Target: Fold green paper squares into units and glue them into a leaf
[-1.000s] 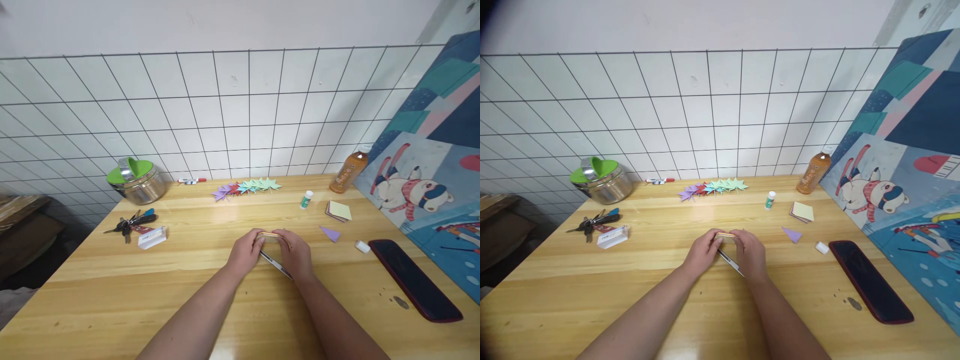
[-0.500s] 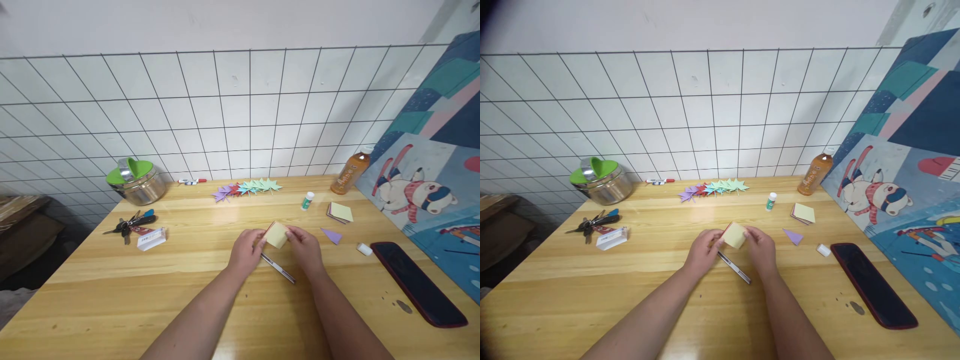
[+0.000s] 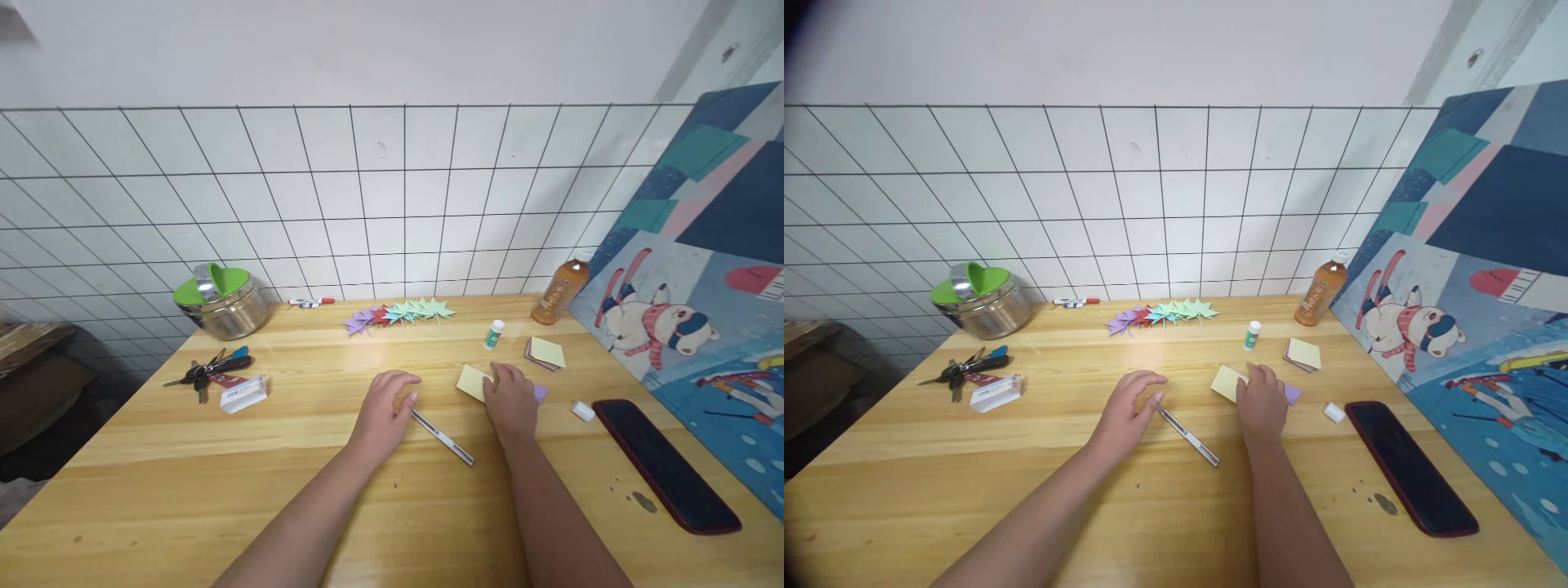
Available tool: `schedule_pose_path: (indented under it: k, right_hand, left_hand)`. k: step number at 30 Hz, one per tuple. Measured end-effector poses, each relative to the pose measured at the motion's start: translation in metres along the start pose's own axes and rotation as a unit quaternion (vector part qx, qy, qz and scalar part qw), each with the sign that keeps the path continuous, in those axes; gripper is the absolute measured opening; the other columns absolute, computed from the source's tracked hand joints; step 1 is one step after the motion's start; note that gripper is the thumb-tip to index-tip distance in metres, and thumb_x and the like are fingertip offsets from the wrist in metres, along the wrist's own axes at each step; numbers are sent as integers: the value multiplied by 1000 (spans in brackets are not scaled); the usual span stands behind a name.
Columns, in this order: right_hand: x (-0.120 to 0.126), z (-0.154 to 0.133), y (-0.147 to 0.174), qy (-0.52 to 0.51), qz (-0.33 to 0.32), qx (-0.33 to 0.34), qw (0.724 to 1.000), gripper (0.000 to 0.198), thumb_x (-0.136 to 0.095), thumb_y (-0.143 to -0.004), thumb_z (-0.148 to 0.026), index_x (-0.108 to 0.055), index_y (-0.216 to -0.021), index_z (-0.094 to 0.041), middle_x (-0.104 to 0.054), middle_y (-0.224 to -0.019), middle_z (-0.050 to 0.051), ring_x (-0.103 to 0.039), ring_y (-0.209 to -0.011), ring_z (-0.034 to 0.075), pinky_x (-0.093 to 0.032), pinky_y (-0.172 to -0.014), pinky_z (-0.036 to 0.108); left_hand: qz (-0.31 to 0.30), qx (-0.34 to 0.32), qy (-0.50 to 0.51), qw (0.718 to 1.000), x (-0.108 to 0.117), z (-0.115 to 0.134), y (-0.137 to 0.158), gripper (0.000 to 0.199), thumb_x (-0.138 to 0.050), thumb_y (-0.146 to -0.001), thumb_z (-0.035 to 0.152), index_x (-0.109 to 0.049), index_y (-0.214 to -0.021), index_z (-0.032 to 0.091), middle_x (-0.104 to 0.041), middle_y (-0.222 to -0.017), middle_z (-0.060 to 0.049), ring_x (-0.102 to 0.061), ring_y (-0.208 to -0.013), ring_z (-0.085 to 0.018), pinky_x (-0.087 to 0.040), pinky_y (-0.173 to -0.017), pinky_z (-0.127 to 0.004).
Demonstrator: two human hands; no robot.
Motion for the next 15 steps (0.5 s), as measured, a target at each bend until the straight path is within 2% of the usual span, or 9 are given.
schedule_pose_path:
  k: [2, 3, 5, 7, 11, 13, 15]
  right_hand:
    - [6, -4, 1, 7, 44, 31, 999, 38, -46, -82, -26, -57, -115, -11, -56, -118, 16, -49, -107, 27, -36, -90, 40]
    - [8, -7, 2, 5, 44, 61, 997, 34, -44, -83, -26, -58, -111, -12, -59, -114, 14, -50, -105, 25, -36, -90, 39]
    - [6, -15, 7, 2, -8, 131, 991, 27, -43, -85, -27, -65, -98, -17, -65, -101, 9, -53, -98, 23, -36, -88, 36]
    - [1, -21, 14, 25, -70, 177, 981, 23, -49, -82, -32, -67, -92, -21, -66, -97, 7, -54, -95, 24, -37, -85, 37]
    - [-2, -25, 23, 106, -108, 188, 970, 26, -53, -79, -29, -65, -101, -22, -65, -107, 8, -54, -97, 27, -36, -79, 39]
    - [-1, -27, 23, 129, -118, 187, 967, 23, -50, -81, -25, -65, -98, -22, -66, -105, 8, -57, -93, 26, -36, -76, 38]
    - [1, -30, 23, 142, -125, 186, 964, 22, -45, -83, -22, -67, -88, -22, -69, -97, 7, -59, -87, 24, -35, -73, 36]
  left_hand:
    - [-27, -10, -12, 1000, 13, 10, 7, 23, -47, -85, 22, -59, -104, 25, -61, -104, -6, -53, -101, -22, -43, -88, -38]
    - [-44, -20, -20, 999, 19, 13, 12, 23, -46, -85, 23, -59, -104, 26, -62, -103, -6, -53, -101, -22, -44, -87, -38]
    - [-62, -28, -35, 997, 30, 12, 25, 23, -46, -85, 24, -60, -104, 26, -63, -101, -6, -54, -99, -22, -44, -86, -38]
    - [-48, -18, -48, 998, 39, 1, 39, 21, -46, -85, 24, -62, -99, 25, -64, -97, -6, -56, -95, -22, -45, -83, -37]
    - [17, 16, -48, 999, 42, -28, 59, 19, -44, -86, 23, -63, -91, 24, -66, -86, -5, -58, -86, -20, -46, -77, -35]
    - [-6, 13, -34, 999, 35, -34, 62, 19, -45, -85, 24, -64, -89, 24, -67, -84, -5, -58, -84, -20, -47, -75, -34]
    - [-31, 6, -20, 999, 30, -35, 62, 19, -46, -85, 24, -65, -90, 24, -67, -85, -5, -58, -84, -20, -46, -76, -34]
Point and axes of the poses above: each hand's wrist, its own y-axis away from the middle knuckle, its own x-axis out of the back of the hand, z = x × y, the point moved 5 cm from there along -y, towards the middle knuckle
